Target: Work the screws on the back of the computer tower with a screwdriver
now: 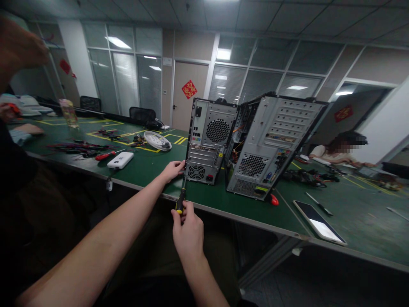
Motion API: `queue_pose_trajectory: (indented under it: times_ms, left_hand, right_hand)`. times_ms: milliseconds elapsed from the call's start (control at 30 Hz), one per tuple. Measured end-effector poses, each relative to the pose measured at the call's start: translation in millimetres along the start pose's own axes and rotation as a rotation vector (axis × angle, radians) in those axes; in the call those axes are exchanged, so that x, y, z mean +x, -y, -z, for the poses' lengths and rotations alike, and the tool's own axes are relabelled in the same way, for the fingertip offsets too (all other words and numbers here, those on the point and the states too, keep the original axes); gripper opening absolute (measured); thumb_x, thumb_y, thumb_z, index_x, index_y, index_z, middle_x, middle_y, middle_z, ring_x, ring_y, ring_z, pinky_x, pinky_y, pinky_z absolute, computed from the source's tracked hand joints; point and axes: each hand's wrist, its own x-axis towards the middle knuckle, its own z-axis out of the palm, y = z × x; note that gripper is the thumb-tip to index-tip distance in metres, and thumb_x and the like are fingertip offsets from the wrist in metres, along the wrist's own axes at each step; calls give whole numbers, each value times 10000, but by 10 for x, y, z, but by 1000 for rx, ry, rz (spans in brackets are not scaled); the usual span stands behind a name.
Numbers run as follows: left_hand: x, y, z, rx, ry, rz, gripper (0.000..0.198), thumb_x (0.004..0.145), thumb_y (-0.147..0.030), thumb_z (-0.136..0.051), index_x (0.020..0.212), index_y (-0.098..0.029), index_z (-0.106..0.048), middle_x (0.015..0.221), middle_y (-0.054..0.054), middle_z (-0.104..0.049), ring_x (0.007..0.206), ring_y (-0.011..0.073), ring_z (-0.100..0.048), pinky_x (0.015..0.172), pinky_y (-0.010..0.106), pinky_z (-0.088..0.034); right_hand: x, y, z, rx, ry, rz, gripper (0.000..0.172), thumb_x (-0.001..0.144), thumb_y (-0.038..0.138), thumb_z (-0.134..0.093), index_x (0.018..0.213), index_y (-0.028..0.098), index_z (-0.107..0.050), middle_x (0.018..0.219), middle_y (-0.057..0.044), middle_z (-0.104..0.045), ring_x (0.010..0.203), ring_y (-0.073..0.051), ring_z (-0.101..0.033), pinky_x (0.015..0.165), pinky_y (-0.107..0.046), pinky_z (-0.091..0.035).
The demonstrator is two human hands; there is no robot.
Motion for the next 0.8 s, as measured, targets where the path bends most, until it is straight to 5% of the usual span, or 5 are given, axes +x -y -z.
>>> queue_pose_trajectory:
  times_ms: [167, 400, 667, 800]
  left_hand:
    - [11, 8, 8, 18, 5, -3, 579, 799, -720, -798, 881, -147, -770, 983, 114, -794, 1011, 259, -714, 815, 325, -581]
    - [21, 22, 12, 18, 7, -8, 626, 781, -760, -789, 888, -144, -770, 981, 117, -784, 1009, 259, -710, 787, 318, -571]
    - [27, 29, 24, 13, 13, -6, 660, 764, -777, -789, 922, -137, -775, 1014, 125, -790, 1029, 265, -715, 817, 333, -571]
    - [26, 27, 28, 21, 8, -10, 632, 788, -752, -784, 921, -134, -777, 1016, 126, -794, 1022, 262, -715, 803, 322, -573]
  right_hand:
    - [5, -20, 15, -107, -21, 130, 312, 970, 256, -632, 1257, 199, -738, 964, -68, -783, 742, -200, -703, 733, -303, -558]
    - [33, -3, -16, 87, 31, -49, 286, 1005, 415, -644, 1198, 206, -667, 787, -4, -736, 624, -180, -684, 612, -261, -515]
    - [35, -9, 15, -99, -22, 141, 345, 949, 200, -613, 1272, 184, -733, 959, -59, -725, 754, -191, -676, 759, -302, -544]
    - [42, 11, 6, -41, -26, 77, 344, 977, 274, -627, 1295, 171, -711, 896, -41, -717, 692, -184, -653, 724, -297, -548]
